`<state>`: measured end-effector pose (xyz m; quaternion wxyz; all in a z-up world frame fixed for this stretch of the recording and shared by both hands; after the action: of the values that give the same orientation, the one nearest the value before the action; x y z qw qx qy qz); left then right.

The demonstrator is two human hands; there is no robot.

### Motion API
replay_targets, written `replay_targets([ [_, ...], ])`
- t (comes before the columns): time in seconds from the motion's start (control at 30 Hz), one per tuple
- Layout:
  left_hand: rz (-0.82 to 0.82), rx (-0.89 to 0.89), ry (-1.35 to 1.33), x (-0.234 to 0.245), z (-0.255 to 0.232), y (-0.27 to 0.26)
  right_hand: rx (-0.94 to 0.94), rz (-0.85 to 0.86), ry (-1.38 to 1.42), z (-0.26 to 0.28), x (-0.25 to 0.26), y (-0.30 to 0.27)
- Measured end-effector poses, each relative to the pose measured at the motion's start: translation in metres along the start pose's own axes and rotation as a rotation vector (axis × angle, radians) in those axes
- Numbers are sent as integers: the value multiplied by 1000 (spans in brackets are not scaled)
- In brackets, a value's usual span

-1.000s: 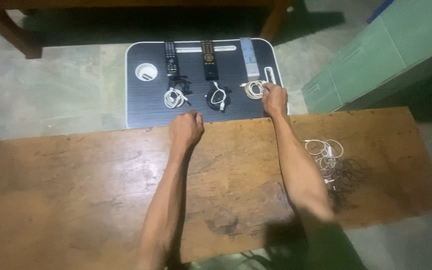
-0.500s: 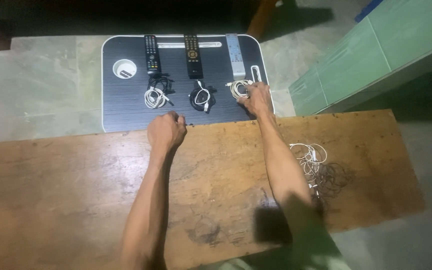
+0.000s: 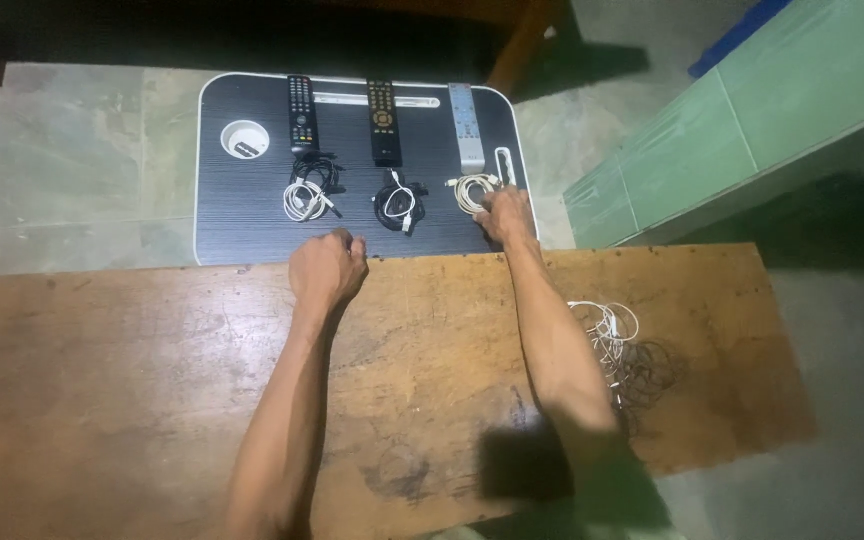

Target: Organizing and arranging various remote controls and tangled charging cables on a small table.

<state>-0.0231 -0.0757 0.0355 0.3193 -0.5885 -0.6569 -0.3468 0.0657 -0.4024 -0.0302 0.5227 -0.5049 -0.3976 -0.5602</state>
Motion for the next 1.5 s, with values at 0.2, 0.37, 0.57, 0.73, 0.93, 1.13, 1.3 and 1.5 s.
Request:
replay_targets([
  [0.2, -16, -12, -30, -2, 2, 0, -29, -54, 12, -10, -7, 5],
  [0.37, -30, -17, -59, -2, 3, 0, -120, -15, 53, -16, -10, 3],
  [0.57, 6, -6, -38, -7, 7, 2, -38, -68, 85, 2, 10, -10],
  [0.73, 6, -13, -41, -10, 9, 5, 136, -297, 236, 17, 15, -9],
  [0.93, -10, -31, -61, -9, 7, 2, 227, -159, 426, 75, -2, -13],
  [1.13, -42, -26, -107, -1, 5, 2, -24, 90, 412, 90, -26, -13],
  [1.3, -36, -28, -116, -2, 5, 2, -68, 165, 393, 74, -54, 0],
  [1.5, -13, -10, -116, -6, 9, 3, 53, 137, 318, 79, -62, 12],
])
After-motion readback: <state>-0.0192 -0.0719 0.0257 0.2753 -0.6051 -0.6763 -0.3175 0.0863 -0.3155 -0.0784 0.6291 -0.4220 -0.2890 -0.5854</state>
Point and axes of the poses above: each hand's wrist, its own y-axis towards the middle knuckle, its own x-axis out of the back of the hand, z = x × y, the point moved 10 cm from there along y, towards the middle knuckle, and after that the axes turned 4 degrees about -z, right-handed, at the moved point
